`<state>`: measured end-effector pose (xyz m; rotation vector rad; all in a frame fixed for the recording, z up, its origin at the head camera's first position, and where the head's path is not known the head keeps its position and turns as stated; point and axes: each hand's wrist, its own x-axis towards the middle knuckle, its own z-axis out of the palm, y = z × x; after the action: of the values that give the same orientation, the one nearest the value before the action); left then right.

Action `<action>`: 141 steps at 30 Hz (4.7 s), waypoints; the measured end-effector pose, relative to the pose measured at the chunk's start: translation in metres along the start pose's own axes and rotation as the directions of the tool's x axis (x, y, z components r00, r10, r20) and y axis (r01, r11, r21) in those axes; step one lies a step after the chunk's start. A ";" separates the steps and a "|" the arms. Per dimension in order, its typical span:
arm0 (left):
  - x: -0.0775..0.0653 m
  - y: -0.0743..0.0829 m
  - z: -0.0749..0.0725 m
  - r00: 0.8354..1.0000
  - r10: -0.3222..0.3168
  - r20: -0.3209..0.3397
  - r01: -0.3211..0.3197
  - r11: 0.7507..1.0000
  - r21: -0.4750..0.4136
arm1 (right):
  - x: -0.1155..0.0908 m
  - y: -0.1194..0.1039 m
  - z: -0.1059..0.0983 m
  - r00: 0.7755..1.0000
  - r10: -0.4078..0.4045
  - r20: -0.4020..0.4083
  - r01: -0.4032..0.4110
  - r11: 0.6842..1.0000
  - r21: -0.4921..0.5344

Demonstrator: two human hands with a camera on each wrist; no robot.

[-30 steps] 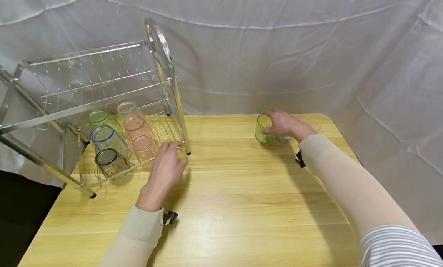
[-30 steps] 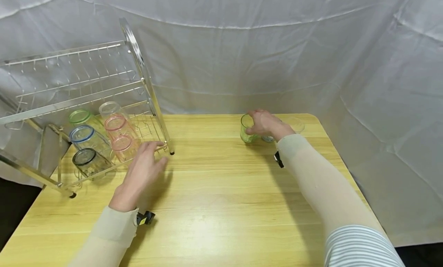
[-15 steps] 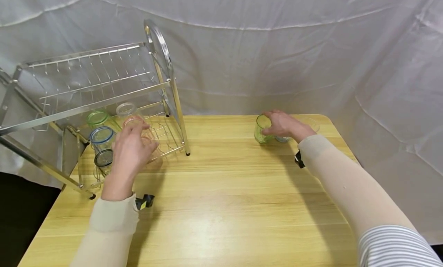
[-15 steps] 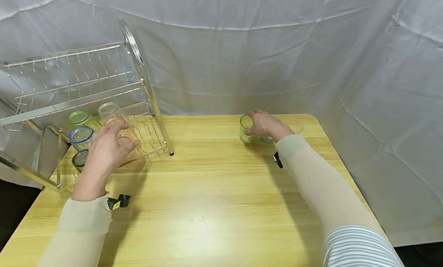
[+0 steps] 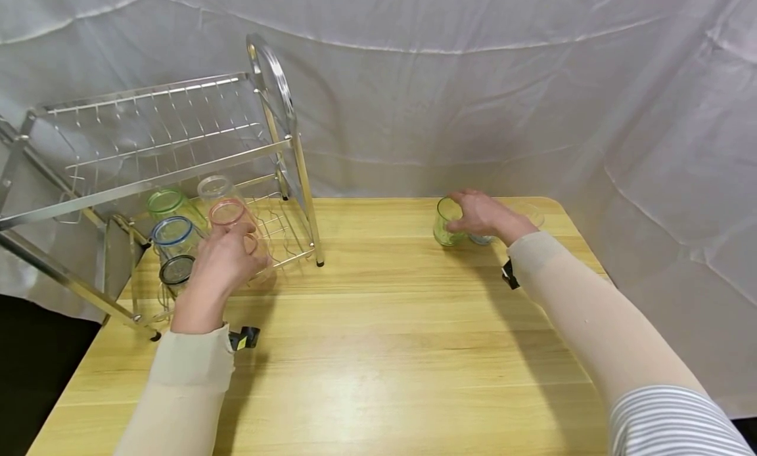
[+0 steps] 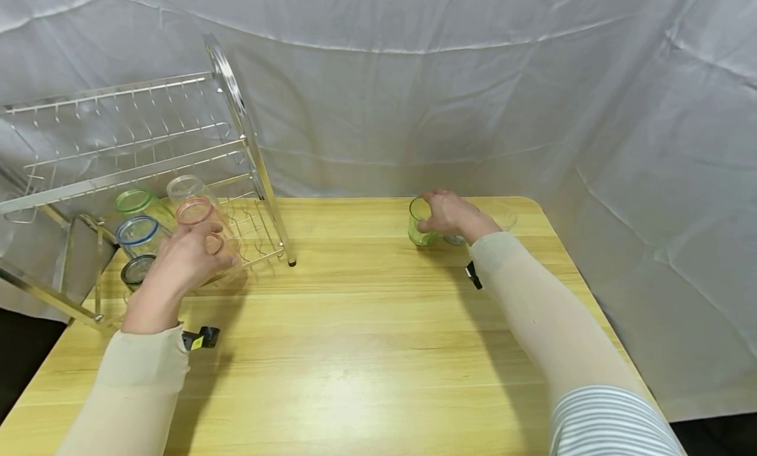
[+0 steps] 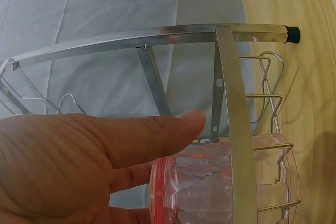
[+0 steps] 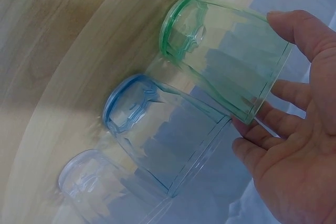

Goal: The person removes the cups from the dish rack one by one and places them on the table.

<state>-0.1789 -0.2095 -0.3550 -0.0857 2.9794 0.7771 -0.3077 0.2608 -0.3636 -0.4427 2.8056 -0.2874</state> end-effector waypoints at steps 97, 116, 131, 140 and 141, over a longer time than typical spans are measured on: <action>-0.004 0.070 0.102 0.939 0.331 0.098 -0.025 0.349 -0.937 | -0.053 -0.076 0.066 0.857 -0.096 -0.506 0.371 0.797 0.477; -0.003 0.080 0.124 0.912 0.377 0.160 0.041 0.304 -0.952 | -0.073 -0.114 0.089 0.943 -0.192 -0.271 0.331 0.481 0.812; -0.003 0.081 0.129 0.908 0.376 0.184 0.065 0.307 -0.950 | -0.075 -0.118 0.094 0.927 -0.193 -0.321 0.374 0.462 0.804; -0.002 0.081 0.129 0.912 0.365 0.190 0.059 0.339 -0.939 | -0.073 -0.116 0.097 0.930 -0.186 -0.316 0.366 0.494 0.788; -0.002 0.081 0.129 0.912 0.363 0.189 0.058 0.341 -0.938 | -0.072 -0.116 0.097 0.932 -0.188 -0.311 0.363 0.501 0.785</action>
<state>-0.1766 -0.0759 -0.4283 0.2845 1.7816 2.1557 -0.1803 0.1614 -0.4092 -0.6274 2.3181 -1.7344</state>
